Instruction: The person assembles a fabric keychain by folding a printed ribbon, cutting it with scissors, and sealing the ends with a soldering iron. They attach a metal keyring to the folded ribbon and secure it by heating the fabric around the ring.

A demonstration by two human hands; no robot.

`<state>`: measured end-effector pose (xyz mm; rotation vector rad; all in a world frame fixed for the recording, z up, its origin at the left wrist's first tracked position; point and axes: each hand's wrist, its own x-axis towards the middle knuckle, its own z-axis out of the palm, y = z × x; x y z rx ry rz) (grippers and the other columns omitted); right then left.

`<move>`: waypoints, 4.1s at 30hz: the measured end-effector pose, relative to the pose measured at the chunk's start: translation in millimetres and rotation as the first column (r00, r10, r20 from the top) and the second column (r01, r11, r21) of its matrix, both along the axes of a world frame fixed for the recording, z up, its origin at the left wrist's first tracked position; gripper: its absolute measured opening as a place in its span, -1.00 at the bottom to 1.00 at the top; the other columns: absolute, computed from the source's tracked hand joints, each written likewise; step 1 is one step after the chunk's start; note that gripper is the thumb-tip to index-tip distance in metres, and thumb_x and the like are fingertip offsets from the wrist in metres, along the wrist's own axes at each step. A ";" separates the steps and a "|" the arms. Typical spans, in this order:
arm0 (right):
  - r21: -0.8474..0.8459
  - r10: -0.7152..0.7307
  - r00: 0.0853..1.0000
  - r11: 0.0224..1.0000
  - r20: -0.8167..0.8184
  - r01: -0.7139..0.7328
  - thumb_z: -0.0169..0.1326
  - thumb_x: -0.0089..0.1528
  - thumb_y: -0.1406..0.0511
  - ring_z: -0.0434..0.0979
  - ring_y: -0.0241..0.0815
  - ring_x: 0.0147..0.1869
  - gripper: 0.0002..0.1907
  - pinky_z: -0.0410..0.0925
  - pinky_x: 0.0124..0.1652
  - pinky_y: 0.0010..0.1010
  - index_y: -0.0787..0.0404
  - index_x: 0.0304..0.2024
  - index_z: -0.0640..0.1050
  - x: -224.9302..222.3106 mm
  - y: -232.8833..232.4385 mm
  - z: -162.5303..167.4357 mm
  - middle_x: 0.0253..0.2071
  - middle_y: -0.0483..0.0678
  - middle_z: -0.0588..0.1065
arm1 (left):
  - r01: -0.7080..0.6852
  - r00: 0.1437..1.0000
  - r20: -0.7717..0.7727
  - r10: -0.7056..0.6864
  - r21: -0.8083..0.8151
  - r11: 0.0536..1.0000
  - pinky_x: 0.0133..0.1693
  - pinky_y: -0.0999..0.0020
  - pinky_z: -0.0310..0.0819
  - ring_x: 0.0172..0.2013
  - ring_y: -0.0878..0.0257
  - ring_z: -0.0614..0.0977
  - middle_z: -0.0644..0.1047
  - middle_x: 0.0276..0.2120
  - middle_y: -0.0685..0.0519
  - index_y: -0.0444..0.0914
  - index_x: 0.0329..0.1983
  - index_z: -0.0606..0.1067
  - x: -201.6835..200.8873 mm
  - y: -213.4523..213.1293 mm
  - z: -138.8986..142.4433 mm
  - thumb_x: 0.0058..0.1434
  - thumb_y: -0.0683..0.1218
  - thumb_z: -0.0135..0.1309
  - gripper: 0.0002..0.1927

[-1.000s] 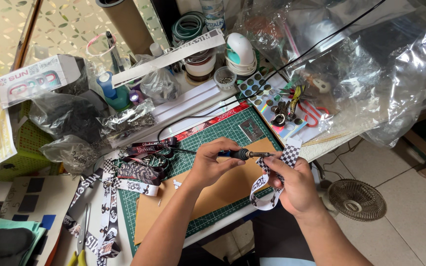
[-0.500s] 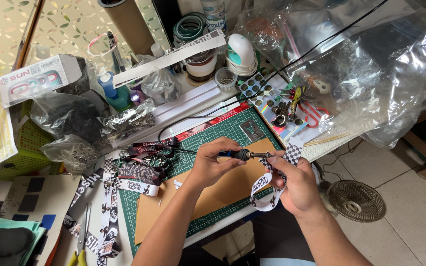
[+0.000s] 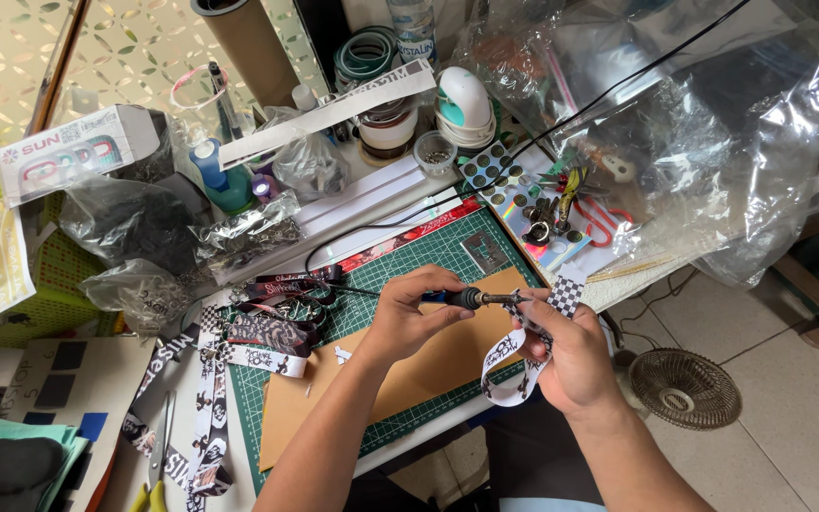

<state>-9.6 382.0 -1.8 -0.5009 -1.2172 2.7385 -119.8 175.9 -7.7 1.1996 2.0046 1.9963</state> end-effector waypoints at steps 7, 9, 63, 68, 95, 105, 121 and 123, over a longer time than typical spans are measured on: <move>0.019 -0.009 1.000 1.000 0.013 0.009 0.10 0.23 0.40 0.28 -0.38 -0.53 -0.87 0.17 -0.51 -0.55 0.29 -0.16 0.57 0.1 -3.5 7.0 -0.43 -0.07 0.50 | 0.016 0.999 0.031 -0.016 0.013 1.000 -0.07 0.41 0.56 -0.15 0.28 0.66 0.63 -0.18 0.02 -0.31 -0.14 0.61 0.3 0.3 -1.2 0.12 -0.21 0.39 -0.74; 0.017 -0.009 1.000 1.000 0.001 0.009 0.11 0.23 0.40 0.28 -0.38 -0.53 -0.89 0.16 -0.51 -0.55 0.26 -0.18 0.57 0.0 -5.1 8.1 -0.42 -0.07 0.50 | 0.028 0.998 0.052 -0.029 0.026 0.999 -0.07 0.40 0.56 -0.14 0.28 0.65 0.63 -0.17 0.01 -0.32 -0.14 0.60 0.3 0.4 -4.2 0.11 -0.21 0.39 -0.73; 0.556 0.061 0.991 0.831 -0.117 0.015 0.26 0.14 0.39 0.52 -0.41 -0.42 -0.77 0.35 -0.47 -0.56 0.35 -0.18 0.56 51.1 -32.0 14.4 -0.31 -0.07 0.64 | -0.076 0.838 0.544 0.036 0.050 0.996 -0.13 0.44 0.51 -0.19 0.41 0.61 0.58 -0.19 0.14 -0.25 0.07 0.52 110.3 -6.5 39.9 0.11 -0.09 0.33 -0.55; 0.670 0.177 0.970 0.742 -0.164 -0.022 0.22 0.25 0.34 0.47 -0.42 -0.40 -0.77 0.35 -0.41 -0.58 0.39 -0.11 0.59 54.6 -45.0 0.9 -0.32 -0.08 0.59 | -0.259 0.850 0.488 0.200 0.058 0.964 -0.12 0.40 0.55 -0.19 0.36 0.65 0.64 -0.19 0.04 -0.40 -0.05 0.58 133.5 -18.5 -5.7 0.30 -0.11 0.27 -0.72; 0.508 0.112 0.980 0.861 -0.167 -0.012 0.00 0.35 0.40 0.41 -0.46 -0.15 -0.74 0.30 -0.12 -0.62 0.43 0.06 0.45 31.5 17.7 -23.0 -0.17 -0.12 0.51 | -0.687 0.577 -0.805 -0.139 -0.570 0.451 0.11 0.15 0.36 0.07 0.15 0.54 0.57 -0.11 0.09 -0.18 -0.10 0.52 -90.1 34.1 -19.5 0.20 -0.18 0.05 -0.80; 0.237 -0.058 0.993 0.968 -0.100 0.080 0.16 0.30 0.42 0.43 -0.38 -0.37 -0.81 0.30 -0.34 -0.57 0.43 -0.06 0.60 23.1 24.5 -25.0 -0.32 -0.08 0.56 | -0.593 0.631 -0.696 0.343 -0.147 0.792 0.06 0.11 0.43 -0.03 0.00 0.58 0.56 -0.09 -0.06 -0.28 0.04 0.49 -40.8 -9.1 32.5 0.27 -0.21 0.18 -0.72; 0.056 0.163 0.979 0.986 -0.121 -0.157 0.13 0.30 0.35 0.30 -0.34 -0.45 -0.83 0.18 -0.40 -0.46 0.37 -0.14 0.60 -3.8 -14.3 2.1 -0.39 -0.10 0.49 | -0.066 0.987 -0.154 0.049 -0.106 0.992 -0.10 0.33 0.55 -0.19 0.18 0.68 0.63 -0.16 -0.03 -0.25 0.10 0.53 6.4 -34.0 22.8 0.33 -0.19 0.19 -0.72; 0.013 0.183 0.974 0.983 -0.135 -0.183 0.12 0.32 0.35 0.29 -0.34 -0.46 -0.85 0.17 -0.40 -0.45 0.36 -0.17 0.59 -4.9 -16.7 7.3 -0.42 -0.10 0.47 | -0.055 0.989 -0.145 0.037 -0.124 0.991 -0.11 0.32 0.56 -0.20 0.17 0.68 0.63 -0.18 -0.02 -0.25 0.09 0.54 6.8 -32.9 25.6 0.34 -0.18 0.18 -0.73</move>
